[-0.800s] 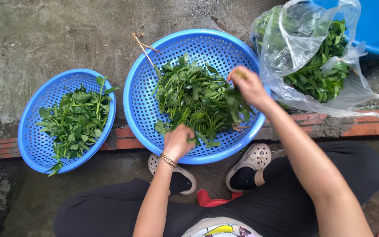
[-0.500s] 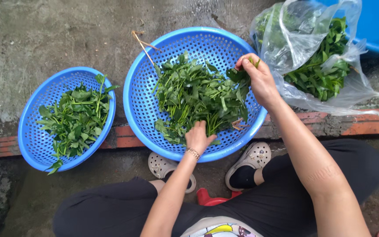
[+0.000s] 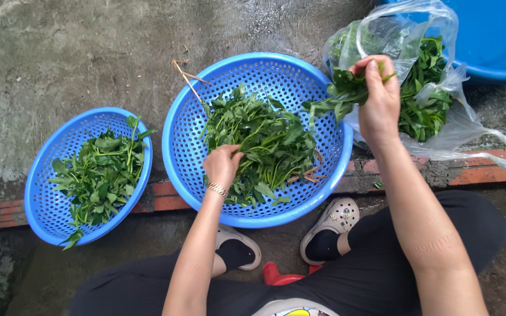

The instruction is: The person sits on the ground and sorts leafy green vegetables by hand. They pick up bunches from a large blue basket, separate the leaves from the stems, and place the sorted leaves into a smaller blue basket to the left.

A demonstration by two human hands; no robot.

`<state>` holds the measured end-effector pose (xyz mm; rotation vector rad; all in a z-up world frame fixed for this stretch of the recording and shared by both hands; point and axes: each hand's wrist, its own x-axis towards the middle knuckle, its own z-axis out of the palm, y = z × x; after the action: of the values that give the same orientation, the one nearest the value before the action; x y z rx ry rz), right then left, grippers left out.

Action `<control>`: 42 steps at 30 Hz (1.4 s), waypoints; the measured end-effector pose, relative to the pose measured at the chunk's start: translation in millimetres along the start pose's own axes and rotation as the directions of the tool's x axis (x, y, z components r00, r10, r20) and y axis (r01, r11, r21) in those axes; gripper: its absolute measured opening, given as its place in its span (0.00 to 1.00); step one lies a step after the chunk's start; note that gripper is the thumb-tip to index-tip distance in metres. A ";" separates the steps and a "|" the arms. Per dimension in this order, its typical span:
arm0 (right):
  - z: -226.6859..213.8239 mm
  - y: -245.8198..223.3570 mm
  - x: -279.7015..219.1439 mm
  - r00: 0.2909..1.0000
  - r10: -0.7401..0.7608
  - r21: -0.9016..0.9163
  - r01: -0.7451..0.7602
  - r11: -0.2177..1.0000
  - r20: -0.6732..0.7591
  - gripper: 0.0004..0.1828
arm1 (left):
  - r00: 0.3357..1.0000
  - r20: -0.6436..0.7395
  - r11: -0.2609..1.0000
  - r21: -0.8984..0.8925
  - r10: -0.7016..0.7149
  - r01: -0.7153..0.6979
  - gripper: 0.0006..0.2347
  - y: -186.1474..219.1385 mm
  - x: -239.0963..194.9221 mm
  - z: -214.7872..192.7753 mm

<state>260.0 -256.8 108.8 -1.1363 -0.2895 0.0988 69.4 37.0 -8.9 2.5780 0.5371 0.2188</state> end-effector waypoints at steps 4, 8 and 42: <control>5.4 -24.6 -9.9 0.993 -0.074 -0.133 0.086 0.987 0.091 0.09 | 0.964 0.180 0.915 -0.321 -0.196 0.246 0.13 -11.3 -4.3 -13.9; 27.9 -33.0 -26.2 0.983 0.132 -0.066 -0.124 0.990 0.127 0.09 | 0.845 0.510 0.551 -0.663 -0.162 0.507 0.16 -17.0 -7.9 -15.5; 80.8 57.0 -117.3 0.853 0.015 -0.650 0.386 0.654 0.522 0.08 | 0.894 0.438 0.337 -0.859 0.094 0.385 0.07 42.2 -30.5 -49.5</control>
<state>129.1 -188.1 67.9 -1.8933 -0.9812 0.0769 43.4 12.2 53.3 1.3071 0.3136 -0.1009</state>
